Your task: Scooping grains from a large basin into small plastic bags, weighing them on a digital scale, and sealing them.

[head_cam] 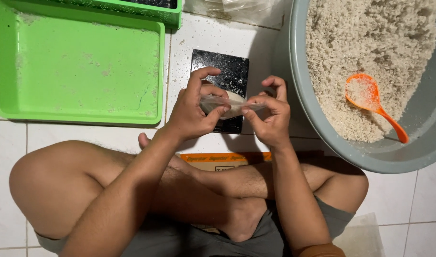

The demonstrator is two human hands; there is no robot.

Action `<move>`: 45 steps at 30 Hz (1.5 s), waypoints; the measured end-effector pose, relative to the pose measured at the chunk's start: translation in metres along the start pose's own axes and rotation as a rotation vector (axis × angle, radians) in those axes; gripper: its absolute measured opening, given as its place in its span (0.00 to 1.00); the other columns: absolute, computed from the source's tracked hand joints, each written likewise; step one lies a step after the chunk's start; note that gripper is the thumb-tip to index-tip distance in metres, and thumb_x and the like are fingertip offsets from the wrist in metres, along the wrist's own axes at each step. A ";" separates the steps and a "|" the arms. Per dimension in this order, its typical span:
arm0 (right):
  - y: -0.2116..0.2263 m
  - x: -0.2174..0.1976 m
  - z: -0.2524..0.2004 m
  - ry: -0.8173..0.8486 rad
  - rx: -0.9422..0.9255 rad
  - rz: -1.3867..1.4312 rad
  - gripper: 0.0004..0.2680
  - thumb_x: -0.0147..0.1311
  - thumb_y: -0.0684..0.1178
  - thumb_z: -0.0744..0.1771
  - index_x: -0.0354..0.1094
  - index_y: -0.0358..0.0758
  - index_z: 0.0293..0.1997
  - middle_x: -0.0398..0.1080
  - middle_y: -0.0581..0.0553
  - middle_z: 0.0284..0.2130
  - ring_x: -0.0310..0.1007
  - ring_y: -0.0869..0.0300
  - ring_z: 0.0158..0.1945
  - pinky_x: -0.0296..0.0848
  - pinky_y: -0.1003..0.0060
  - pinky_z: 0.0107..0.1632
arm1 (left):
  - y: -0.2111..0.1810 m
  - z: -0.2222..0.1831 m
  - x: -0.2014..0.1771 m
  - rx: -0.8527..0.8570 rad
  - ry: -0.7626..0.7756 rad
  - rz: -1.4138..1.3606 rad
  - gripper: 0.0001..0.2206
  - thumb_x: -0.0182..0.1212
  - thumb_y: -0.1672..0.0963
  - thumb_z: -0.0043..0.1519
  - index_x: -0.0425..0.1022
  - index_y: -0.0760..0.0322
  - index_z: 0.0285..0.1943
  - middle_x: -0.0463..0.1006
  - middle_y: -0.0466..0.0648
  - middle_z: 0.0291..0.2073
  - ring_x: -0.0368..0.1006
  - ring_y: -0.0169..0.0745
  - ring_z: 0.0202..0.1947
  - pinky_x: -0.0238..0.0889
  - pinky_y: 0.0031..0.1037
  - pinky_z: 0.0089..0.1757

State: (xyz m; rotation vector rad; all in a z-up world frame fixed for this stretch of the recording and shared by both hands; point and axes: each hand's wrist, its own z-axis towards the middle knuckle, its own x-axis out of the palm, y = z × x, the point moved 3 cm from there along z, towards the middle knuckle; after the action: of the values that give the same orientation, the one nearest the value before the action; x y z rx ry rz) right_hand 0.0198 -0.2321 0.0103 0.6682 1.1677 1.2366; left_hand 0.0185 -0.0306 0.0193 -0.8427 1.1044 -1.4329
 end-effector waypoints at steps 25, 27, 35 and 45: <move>0.003 0.007 0.001 -0.001 0.047 0.084 0.06 0.69 0.44 0.61 0.74 0.42 0.32 0.55 0.41 0.56 0.56 0.54 0.60 0.60 0.64 0.58 | -0.008 0.005 -0.018 -0.030 0.091 -0.011 0.31 0.67 0.64 0.52 0.56 0.72 0.63 0.81 0.58 0.32 0.76 0.60 0.36 0.68 0.48 0.43; 0.003 0.008 0.002 -0.002 0.051 0.081 0.05 0.69 0.45 0.61 0.74 0.42 0.32 0.55 0.41 0.55 0.56 0.53 0.60 0.60 0.64 0.58 | -0.004 0.003 -0.028 -0.016 0.125 0.071 0.29 0.66 0.64 0.51 0.59 0.69 0.62 0.80 0.53 0.30 0.77 0.56 0.35 0.67 0.43 0.44; 0.006 0.008 0.002 -0.006 0.060 0.081 0.05 0.69 0.44 0.61 0.74 0.42 0.32 0.55 0.41 0.54 0.56 0.55 0.60 0.60 0.65 0.58 | -0.013 0.005 -0.028 -0.020 0.091 0.196 0.20 0.65 0.64 0.55 0.61 0.66 0.53 0.82 0.50 0.30 0.75 0.51 0.29 0.67 0.34 0.37; 0.005 0.010 0.004 -0.002 0.068 0.088 0.05 0.68 0.45 0.61 0.74 0.41 0.32 0.55 0.41 0.55 0.57 0.55 0.59 0.60 0.65 0.58 | -0.018 0.011 -0.036 0.057 0.216 0.235 0.07 0.62 0.65 0.56 0.79 0.72 0.42 0.80 0.59 0.31 0.75 0.61 0.36 0.67 0.42 0.43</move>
State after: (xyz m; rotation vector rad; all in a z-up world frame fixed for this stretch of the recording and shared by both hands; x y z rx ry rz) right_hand 0.0210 -0.2206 0.0132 0.7785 1.1931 1.2741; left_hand 0.0286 0.0028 0.0426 -0.5068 1.2736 -1.3713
